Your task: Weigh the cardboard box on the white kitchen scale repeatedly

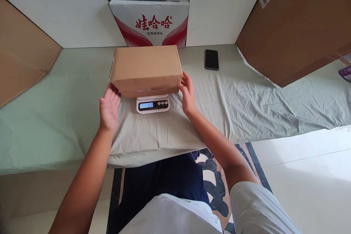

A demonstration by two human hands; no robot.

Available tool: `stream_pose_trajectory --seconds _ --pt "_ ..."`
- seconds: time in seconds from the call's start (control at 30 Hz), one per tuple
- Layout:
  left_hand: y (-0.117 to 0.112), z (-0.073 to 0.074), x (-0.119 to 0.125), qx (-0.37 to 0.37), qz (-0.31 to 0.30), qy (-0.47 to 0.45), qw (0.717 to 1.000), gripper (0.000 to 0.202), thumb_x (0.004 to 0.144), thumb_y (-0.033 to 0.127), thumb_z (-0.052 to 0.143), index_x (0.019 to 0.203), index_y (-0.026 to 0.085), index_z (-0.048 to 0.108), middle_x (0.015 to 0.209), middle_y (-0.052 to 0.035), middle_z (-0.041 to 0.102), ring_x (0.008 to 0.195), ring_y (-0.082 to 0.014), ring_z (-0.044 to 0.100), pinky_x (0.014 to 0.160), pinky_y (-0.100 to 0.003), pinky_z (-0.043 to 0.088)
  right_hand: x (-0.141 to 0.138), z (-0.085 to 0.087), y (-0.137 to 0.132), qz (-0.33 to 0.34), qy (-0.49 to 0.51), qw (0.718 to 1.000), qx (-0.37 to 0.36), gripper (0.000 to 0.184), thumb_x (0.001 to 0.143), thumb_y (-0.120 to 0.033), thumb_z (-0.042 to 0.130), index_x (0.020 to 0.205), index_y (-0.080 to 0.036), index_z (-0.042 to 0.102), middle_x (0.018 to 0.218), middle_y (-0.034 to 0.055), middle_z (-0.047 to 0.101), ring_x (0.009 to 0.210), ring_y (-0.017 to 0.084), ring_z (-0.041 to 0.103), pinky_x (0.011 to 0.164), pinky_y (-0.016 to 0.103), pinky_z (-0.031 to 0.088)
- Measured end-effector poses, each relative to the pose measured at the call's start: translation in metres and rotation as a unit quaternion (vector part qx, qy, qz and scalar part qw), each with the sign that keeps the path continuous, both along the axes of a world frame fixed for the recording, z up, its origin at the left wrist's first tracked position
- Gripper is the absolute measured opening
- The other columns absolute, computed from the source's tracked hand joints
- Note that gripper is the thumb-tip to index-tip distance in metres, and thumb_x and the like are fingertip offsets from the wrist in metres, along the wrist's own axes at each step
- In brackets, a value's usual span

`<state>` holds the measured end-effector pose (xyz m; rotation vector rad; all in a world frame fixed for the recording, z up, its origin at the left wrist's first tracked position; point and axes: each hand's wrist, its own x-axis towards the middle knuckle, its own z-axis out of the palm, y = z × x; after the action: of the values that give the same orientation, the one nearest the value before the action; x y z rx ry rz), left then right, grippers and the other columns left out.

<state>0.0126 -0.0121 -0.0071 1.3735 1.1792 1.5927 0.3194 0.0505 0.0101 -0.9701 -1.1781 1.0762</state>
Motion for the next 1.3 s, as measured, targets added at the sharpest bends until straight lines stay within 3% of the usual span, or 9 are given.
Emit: stream_pose_trajectory --seconds 0.33,0.6,0.9,1.13,1.3 --pt "0.0000 0.0001 0.0004 0.011 -0.011 -0.027 1.000 0.099 0.100 0.098 0.046 0.175 0.034 0.058 0.192 -0.0077 0.041 0.183 -0.0382 0.024 0.152 -0.059 0.016 0.0021 -0.0050 0.0027 0.018 -0.030 0.999 0.017 0.064 0.092 -0.069 0.061 0.148 -0.038 0.058 0.165 0.0051 0.067 0.156 0.034 0.059 0.134 0.064 0.050" --pt "-0.0008 0.0021 0.0002 0.001 0.004 -0.005 1.000 0.104 0.098 0.102 0.042 0.177 0.036 0.055 0.192 -0.0058 0.041 0.183 -0.0362 0.026 0.152 -0.054 0.021 0.0005 -0.0033 0.0024 0.013 -0.012 1.000 0.003 0.060 0.089 -0.065 0.064 0.143 -0.039 0.061 0.165 0.0031 0.069 0.156 0.035 0.060 0.136 0.067 0.048" --pt "-0.0015 0.0037 0.0008 0.007 0.002 -0.016 1.000 0.105 0.098 0.100 0.048 0.176 0.029 0.056 0.191 -0.0105 0.041 0.183 -0.0390 0.026 0.151 -0.056 0.022 -0.0005 -0.0065 0.0026 0.015 0.000 1.000 0.008 0.054 0.090 -0.063 0.065 0.138 -0.037 0.064 0.157 0.0035 0.072 0.147 0.035 0.063 0.128 0.065 0.053" --pt "-0.0021 0.0063 0.0002 -0.002 0.009 -0.001 1.000 0.101 0.096 0.103 0.047 0.173 0.039 0.060 0.189 -0.0028 0.047 0.182 -0.0345 0.030 0.151 -0.051 0.026 -0.0003 -0.0067 0.0026 0.010 0.008 1.000 0.013 0.048 0.091 -0.062 0.067 0.133 -0.038 0.067 0.151 0.0024 0.075 0.142 0.034 0.065 0.127 0.064 0.055" --pt "-0.0030 0.0079 0.0006 0.015 -0.001 0.004 1.000 0.098 0.100 0.099 0.046 0.173 0.035 0.060 0.189 -0.0053 0.046 0.182 -0.0351 0.029 0.151 -0.052 0.026 0.0000 -0.0039 0.0016 0.011 0.017 1.000 0.024 0.048 0.091 -0.060 0.068 0.135 -0.038 0.067 0.156 0.0031 0.073 0.146 0.034 0.064 0.129 0.066 0.054"
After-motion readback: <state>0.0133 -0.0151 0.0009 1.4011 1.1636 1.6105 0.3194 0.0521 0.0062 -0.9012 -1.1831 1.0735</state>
